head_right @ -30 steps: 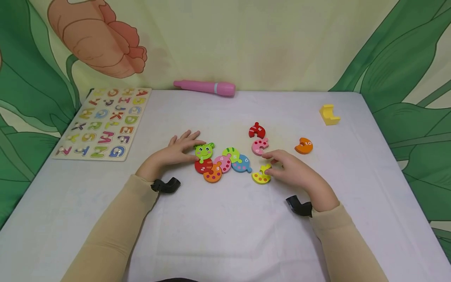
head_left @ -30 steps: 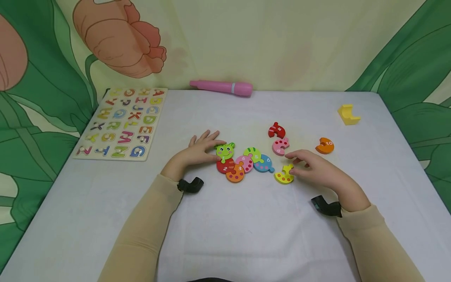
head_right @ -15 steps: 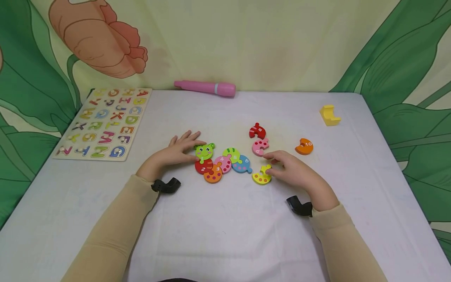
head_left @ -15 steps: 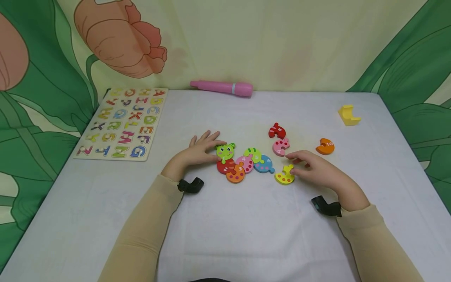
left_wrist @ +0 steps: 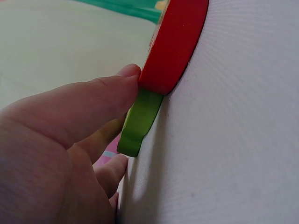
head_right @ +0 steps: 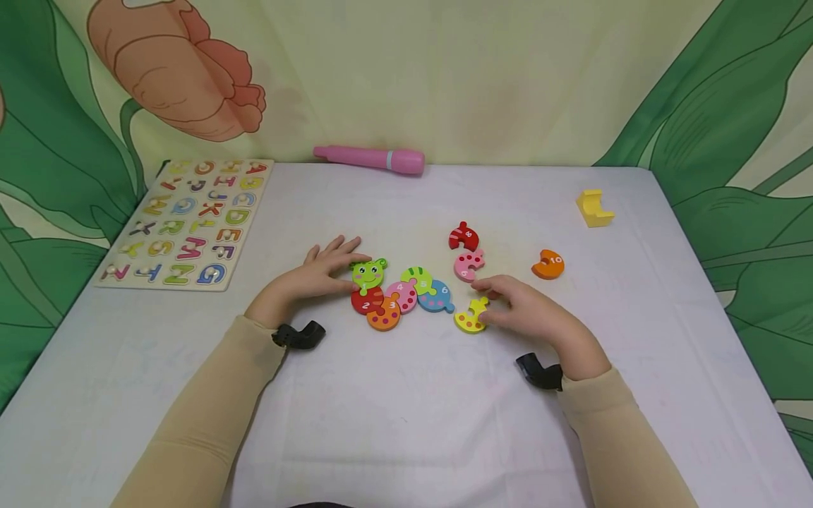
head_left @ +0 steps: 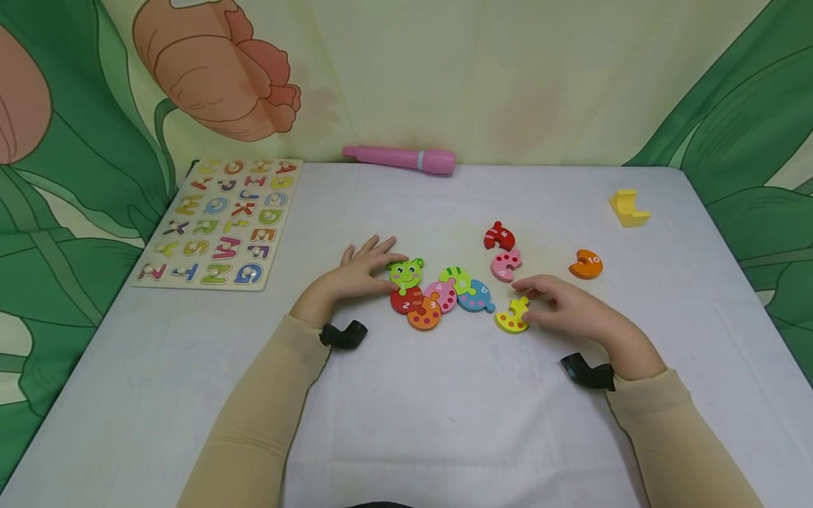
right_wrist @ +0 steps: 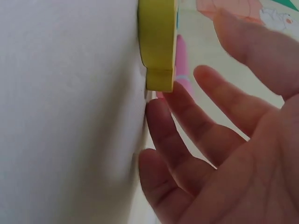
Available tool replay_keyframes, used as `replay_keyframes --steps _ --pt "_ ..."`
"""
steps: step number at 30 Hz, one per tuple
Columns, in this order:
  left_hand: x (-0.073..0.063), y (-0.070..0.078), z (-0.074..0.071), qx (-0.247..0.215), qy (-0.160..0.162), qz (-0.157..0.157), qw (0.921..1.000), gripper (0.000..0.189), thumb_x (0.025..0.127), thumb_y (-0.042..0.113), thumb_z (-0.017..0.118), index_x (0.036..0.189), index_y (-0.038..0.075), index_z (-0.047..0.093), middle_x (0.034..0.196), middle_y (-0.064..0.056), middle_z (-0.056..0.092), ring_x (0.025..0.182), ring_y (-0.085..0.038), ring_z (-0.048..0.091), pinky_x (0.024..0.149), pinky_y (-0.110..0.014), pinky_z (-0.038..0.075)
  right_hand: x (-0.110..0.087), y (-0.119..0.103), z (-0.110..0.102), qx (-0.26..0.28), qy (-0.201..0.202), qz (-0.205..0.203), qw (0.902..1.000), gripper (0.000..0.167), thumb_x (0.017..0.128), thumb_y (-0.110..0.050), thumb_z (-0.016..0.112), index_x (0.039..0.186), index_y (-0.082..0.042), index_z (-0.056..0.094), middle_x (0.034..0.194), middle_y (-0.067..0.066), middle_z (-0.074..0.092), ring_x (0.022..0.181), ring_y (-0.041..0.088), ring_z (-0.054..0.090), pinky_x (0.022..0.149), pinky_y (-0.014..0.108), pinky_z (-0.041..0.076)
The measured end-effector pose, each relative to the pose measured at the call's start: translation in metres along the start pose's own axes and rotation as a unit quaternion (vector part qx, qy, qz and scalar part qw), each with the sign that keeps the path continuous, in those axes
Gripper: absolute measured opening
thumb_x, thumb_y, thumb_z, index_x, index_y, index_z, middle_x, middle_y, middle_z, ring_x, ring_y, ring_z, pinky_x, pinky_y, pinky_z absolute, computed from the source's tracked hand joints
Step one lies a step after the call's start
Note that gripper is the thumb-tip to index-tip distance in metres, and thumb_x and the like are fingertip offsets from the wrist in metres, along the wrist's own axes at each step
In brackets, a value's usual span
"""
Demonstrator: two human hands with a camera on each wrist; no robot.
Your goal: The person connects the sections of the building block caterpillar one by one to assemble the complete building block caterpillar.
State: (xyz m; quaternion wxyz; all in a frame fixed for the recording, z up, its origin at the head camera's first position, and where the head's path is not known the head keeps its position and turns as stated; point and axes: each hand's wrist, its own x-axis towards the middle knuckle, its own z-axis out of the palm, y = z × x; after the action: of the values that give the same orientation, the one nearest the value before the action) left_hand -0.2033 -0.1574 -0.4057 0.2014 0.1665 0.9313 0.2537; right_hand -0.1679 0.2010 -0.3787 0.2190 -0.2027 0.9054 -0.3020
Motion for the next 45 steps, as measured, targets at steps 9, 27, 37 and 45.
replay_keyframes --steps 9,27,37,45 --pt "-0.001 0.0007 -0.0007 0.002 0.0 -0.001 1.0 0.057 0.082 0.042 0.058 0.135 0.031 0.042 0.154 0.003 0.008 0.141 -0.022 -0.01 0.108 -0.055 -0.013 -0.0003 -0.0045 0.0049 -0.057 -0.041 -0.013 0.9975 0.06 0.074 -0.028 0.073 0.127 -0.011 0.05 0.132 0.015 0.04 0.124 0.035 0.031 0.097 0.055 0.036" --pt "-0.0012 0.0011 -0.0009 -0.003 -0.004 0.0 1.0 0.057 0.082 0.041 0.058 0.136 0.03 0.041 0.154 0.002 0.007 0.141 -0.023 -0.01 0.107 -0.055 -0.014 0.0009 -0.0064 0.0064 -0.059 -0.019 0.0 0.9981 0.055 0.075 -0.027 0.073 0.121 -0.009 0.049 0.123 0.014 0.048 0.114 0.031 0.04 0.096 0.052 0.039" --pt "0.0005 0.0015 -0.0011 0.0 -0.007 -0.005 1.0 0.058 0.082 0.041 0.058 0.136 0.031 0.041 0.154 0.003 0.007 0.141 -0.022 -0.01 0.107 -0.055 -0.014 0.0022 0.0014 0.0047 0.03 -0.005 -0.001 0.9995 0.056 0.08 -0.018 0.069 0.128 -0.013 0.042 0.127 0.013 0.042 0.105 0.025 0.05 0.09 0.04 0.048" --pt "-0.0003 0.0014 -0.0014 -0.001 -0.007 -0.003 1.0 0.058 0.082 0.042 0.058 0.136 0.031 0.041 0.154 0.003 0.007 0.141 -0.022 -0.01 0.108 -0.055 -0.014 0.0043 0.0009 0.0055 0.135 -0.027 -0.017 0.9904 0.065 0.082 -0.008 0.064 0.138 -0.018 0.032 0.138 0.014 0.033 0.081 0.019 0.059 0.075 0.019 0.051"
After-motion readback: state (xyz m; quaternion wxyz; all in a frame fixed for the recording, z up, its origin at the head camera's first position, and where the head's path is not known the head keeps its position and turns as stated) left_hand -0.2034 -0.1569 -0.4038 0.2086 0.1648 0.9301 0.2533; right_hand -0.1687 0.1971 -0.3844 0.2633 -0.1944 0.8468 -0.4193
